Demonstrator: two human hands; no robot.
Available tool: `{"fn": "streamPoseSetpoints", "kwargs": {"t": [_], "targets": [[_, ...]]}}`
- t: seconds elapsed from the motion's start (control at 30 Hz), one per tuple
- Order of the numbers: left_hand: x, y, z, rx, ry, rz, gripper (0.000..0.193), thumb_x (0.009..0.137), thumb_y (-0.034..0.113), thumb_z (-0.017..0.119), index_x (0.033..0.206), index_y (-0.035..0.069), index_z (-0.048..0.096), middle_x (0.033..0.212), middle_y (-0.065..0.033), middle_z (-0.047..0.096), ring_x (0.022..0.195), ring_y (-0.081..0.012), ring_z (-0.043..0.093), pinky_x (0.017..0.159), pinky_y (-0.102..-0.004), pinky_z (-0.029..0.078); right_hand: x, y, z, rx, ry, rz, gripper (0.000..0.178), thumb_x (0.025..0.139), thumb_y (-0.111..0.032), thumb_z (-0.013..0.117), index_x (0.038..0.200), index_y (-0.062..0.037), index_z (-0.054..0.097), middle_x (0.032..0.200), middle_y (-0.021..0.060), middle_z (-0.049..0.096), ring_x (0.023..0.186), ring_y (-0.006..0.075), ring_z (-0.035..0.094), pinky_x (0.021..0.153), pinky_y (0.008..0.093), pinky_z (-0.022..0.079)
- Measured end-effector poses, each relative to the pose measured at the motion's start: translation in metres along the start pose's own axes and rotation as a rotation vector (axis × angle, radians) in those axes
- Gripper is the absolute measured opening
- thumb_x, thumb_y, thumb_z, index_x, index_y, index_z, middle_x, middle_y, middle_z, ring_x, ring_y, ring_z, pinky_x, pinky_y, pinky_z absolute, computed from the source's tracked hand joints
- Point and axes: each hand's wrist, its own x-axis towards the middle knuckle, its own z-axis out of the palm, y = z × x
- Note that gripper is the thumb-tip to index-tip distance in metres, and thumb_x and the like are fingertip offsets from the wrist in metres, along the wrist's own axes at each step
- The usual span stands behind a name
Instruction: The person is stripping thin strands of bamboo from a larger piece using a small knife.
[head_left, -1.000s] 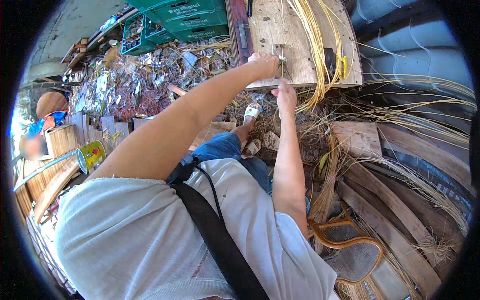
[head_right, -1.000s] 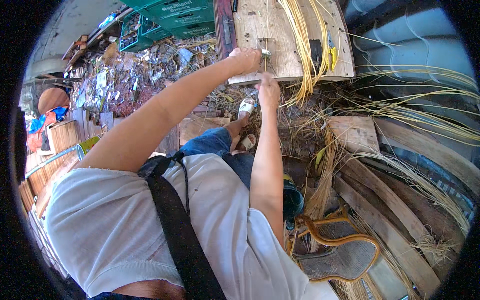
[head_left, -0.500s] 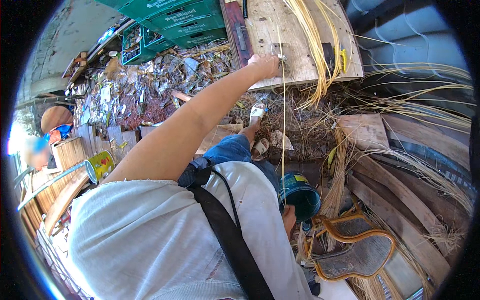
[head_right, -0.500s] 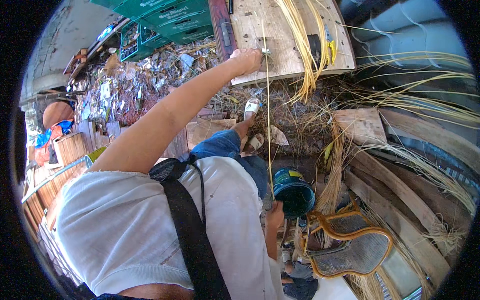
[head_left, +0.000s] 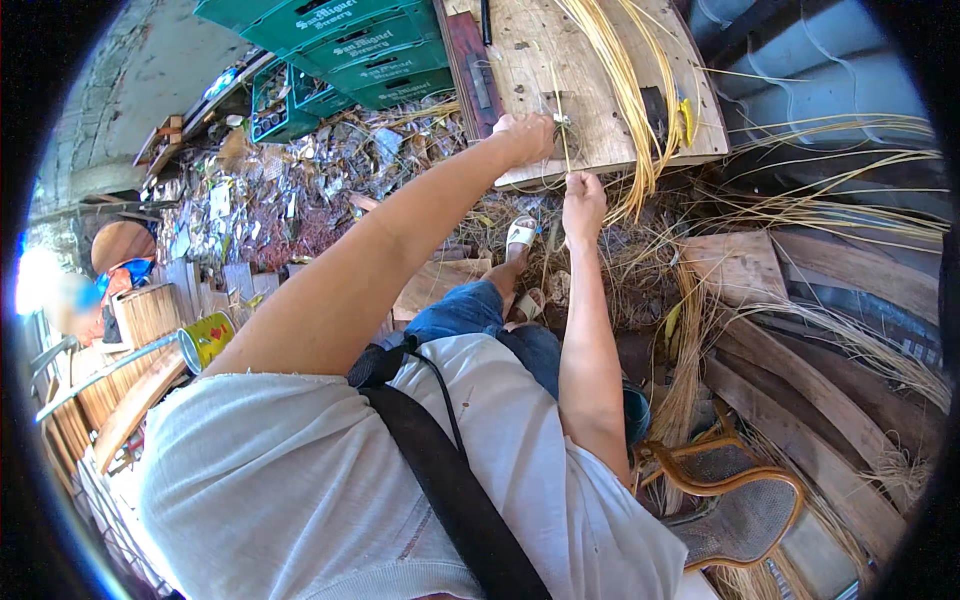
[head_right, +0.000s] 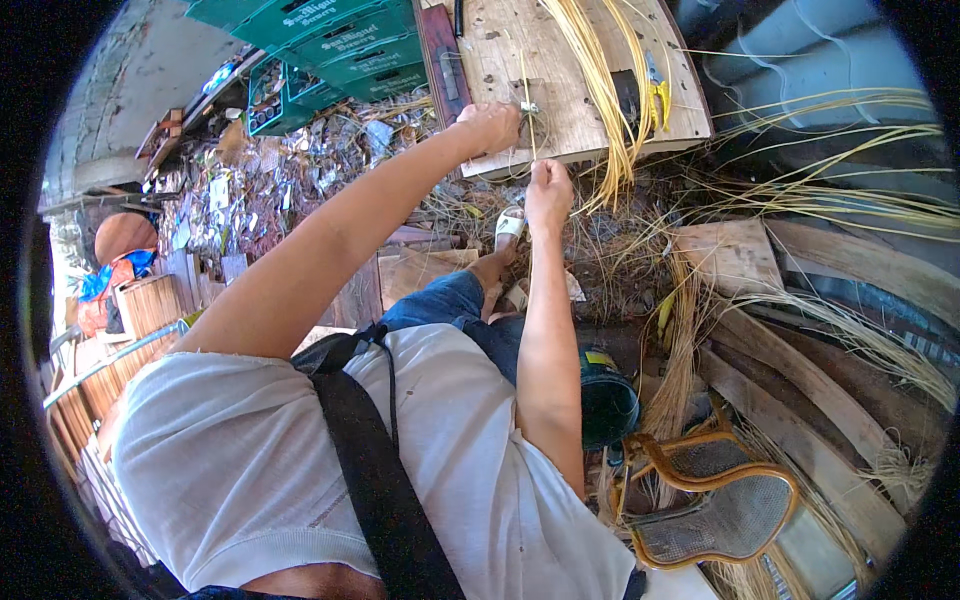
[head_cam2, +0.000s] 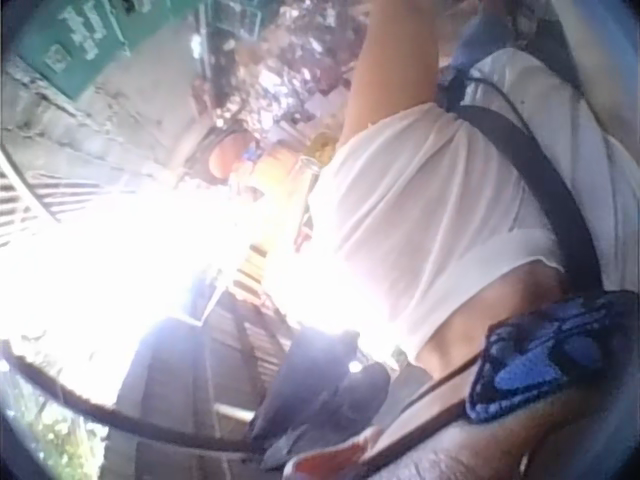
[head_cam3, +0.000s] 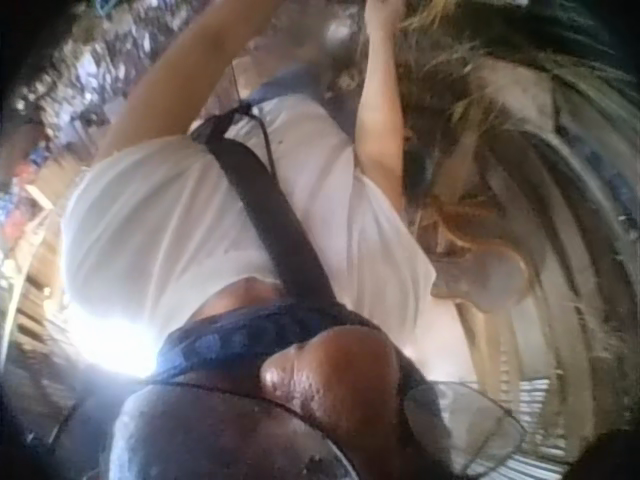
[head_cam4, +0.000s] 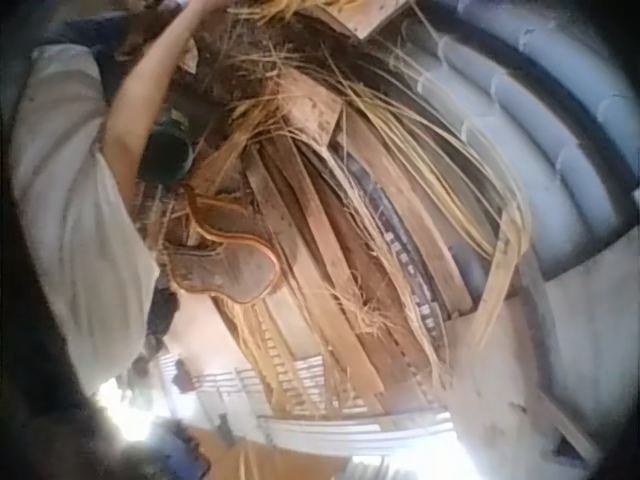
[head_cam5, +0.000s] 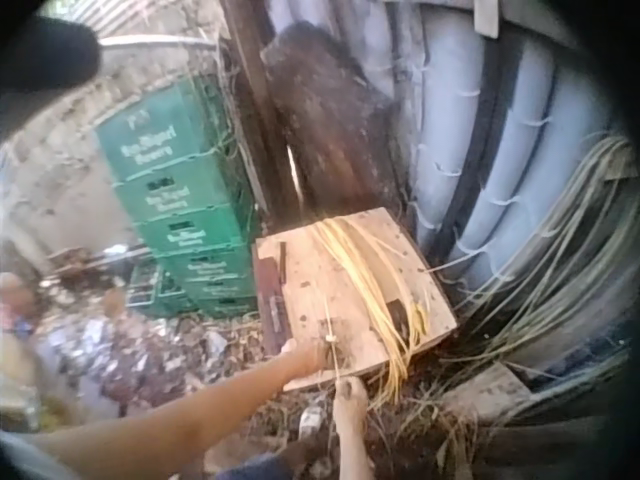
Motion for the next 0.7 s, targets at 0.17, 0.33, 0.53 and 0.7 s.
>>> {"fn": "streamPoseSetpoints", "kwargs": {"t": [0.17, 0.33, 0.53, 0.7], "targets": [[0.008, -0.006, 0.014, -0.058, 0.06, 0.008, 0.036, 0.084, 0.022, 0.044, 0.104, -0.001, 0.063, 0.106, -0.0235, 0.063, 0.097, -0.0363, 0.064, 0.083, -0.0449, 0.051, -0.13, 0.075, -0.096, -0.383, -0.018, 0.001, 0.023, 0.091, -0.018, 0.049, 0.098, 0.0002, 0.06, 0.092, 0.0179, 0.063, 0.084, 0.0305, 0.06, 0.074, 0.0368, 0.046], [0.016, -0.013, 0.0, -0.099, 0.015, 0.049, 0.033, 0.084, 0.024, 0.047, 0.094, 0.001, 0.067, 0.096, -0.0201, 0.067, 0.088, -0.0327, 0.067, 0.072, -0.0453, 0.054, -0.397, 0.13, -0.289, -0.619, 0.189, 0.36, 0.022, 0.086, -0.02, 0.057, 0.081, 0.0016, 0.059, 0.07, 0.0153, 0.059, 0.067, 0.0223, 0.058, 0.062, 0.0373, 0.044], [-0.089, 0.094, -0.035, -0.639, 0.163, 0.659, 0.033, 0.085, 0.033, 0.06, 0.104, 0.006, 0.062, 0.086, -0.0192, 0.066, 0.077, -0.0285, 0.067, 0.067, -0.0389, 0.053, -0.242, -0.12, -0.245, -0.53, -0.157, 0.085, 0.018, 0.087, -0.016, 0.06, 0.087, 0.0016, 0.061, 0.074, 0.0099, 0.058, 0.068, 0.0152, 0.055, 0.064, 0.031, 0.045], [-0.176, 0.148, -0.146, -1.049, -0.645, 0.832, 0.021, 0.087, 0.027, 0.067, 0.09, 0.006, 0.065, 0.068, 0.0029, 0.059, 0.06, -0.0054, 0.054, 0.052, -0.0235, 0.044, -0.191, -0.293, -0.247, -0.681, -0.076, -0.254, 0.019, 0.074, -0.009, 0.071, 0.092, -0.0061, 0.064, 0.073, 0.007, 0.059, 0.061, 0.0147, 0.056, 0.057, 0.0294, 0.046]]}}
